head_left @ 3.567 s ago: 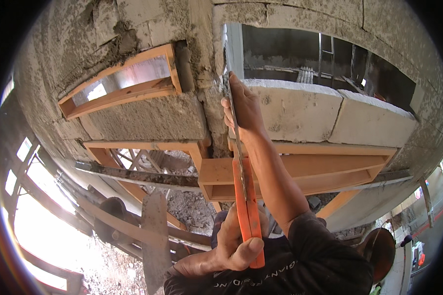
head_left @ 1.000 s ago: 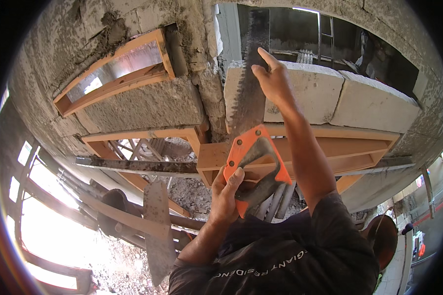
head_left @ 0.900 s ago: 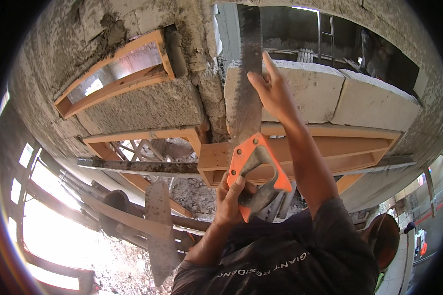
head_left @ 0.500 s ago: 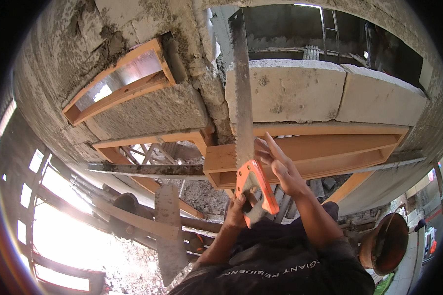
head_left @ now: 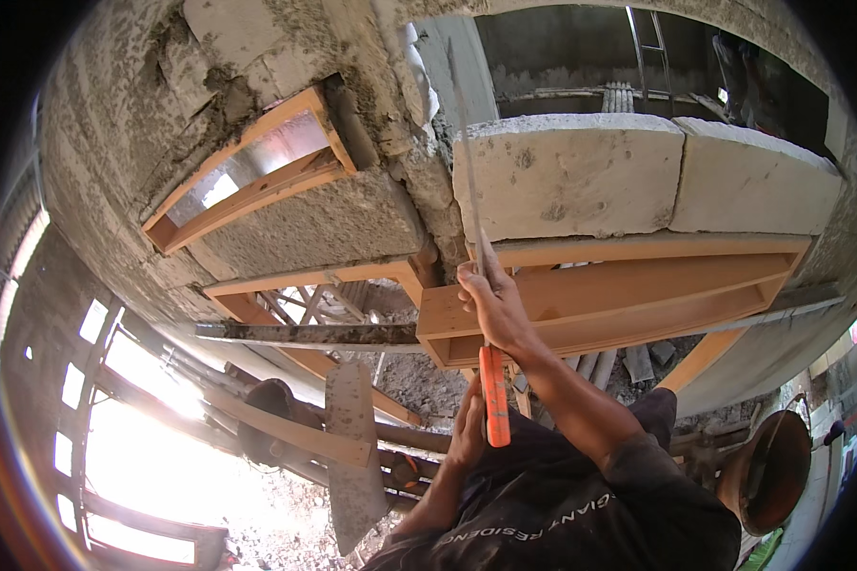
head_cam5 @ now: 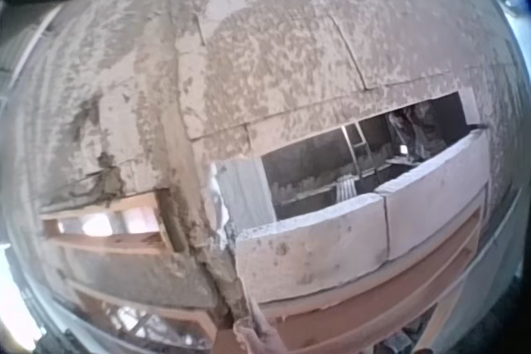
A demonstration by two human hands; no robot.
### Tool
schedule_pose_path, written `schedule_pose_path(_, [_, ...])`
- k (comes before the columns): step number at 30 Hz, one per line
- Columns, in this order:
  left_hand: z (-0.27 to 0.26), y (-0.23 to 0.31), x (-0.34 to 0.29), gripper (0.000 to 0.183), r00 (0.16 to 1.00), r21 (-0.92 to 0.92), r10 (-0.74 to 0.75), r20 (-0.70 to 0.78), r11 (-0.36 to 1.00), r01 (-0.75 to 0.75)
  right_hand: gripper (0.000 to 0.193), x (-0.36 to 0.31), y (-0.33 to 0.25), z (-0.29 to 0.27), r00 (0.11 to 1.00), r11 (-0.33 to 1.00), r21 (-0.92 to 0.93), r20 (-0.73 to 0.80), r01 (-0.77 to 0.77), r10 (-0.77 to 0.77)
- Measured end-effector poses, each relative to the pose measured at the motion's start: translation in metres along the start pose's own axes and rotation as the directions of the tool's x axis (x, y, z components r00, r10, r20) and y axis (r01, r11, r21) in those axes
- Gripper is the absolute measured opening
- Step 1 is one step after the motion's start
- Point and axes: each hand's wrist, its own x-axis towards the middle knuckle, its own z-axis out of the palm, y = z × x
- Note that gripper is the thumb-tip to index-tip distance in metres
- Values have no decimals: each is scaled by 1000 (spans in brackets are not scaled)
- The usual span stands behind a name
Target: The person uses a hand saw to cut a wooden frame, applies mortar to a stone archway, and fits curved wooden pieces into the frame. They then use a tape measure to check dimensions of the installed components.
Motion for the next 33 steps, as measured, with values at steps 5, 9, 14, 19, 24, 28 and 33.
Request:
schedule_pose_path(5, [8, 35, -31, 67, 922, 496, 381, -65, 815, -301, 71, 6, 14, 14, 991, 954, -276, -37, 115, -130])
schedule_pose_path(9, [14, 25, -29, 50, 950, 597, 201, -237, 802, -20, 74, -1, 7, 22, 1000, 959, -282, 3, 22, -22])
schedule_pose_path(14, [21, 24, -13, 30, 894, 638, 295, -337, 770, -13, 79, 28, 2, 21, 885, 605, -720, 27, 339, -465])
schedule_pose_path(19, [41, 34, -18, 18, 881, 465, 172, -442, 883, 61, 72, 56, -46, 27, 980, 909, -376, -9, 181, -199])
schedule_pose_path(24, [22, 27, -7, 17, 937, 601, 271, -221, 794, -88, 63, 79, -33, 26, 918, 812, -497, -73, 306, -391])
schedule_pose_path(28, [25, -9, -15, 14, 936, 405, 133, -327, 914, 11, 62, 77, -47, 22, 971, 914, -348, -41, 207, -236])
schedule_pose_path(33, [39, -8, -13, 14, 971, 444, 160, -177, 894, -66, 64, 76, -49, 16, 981, 879, -448, -18, 164, -193])
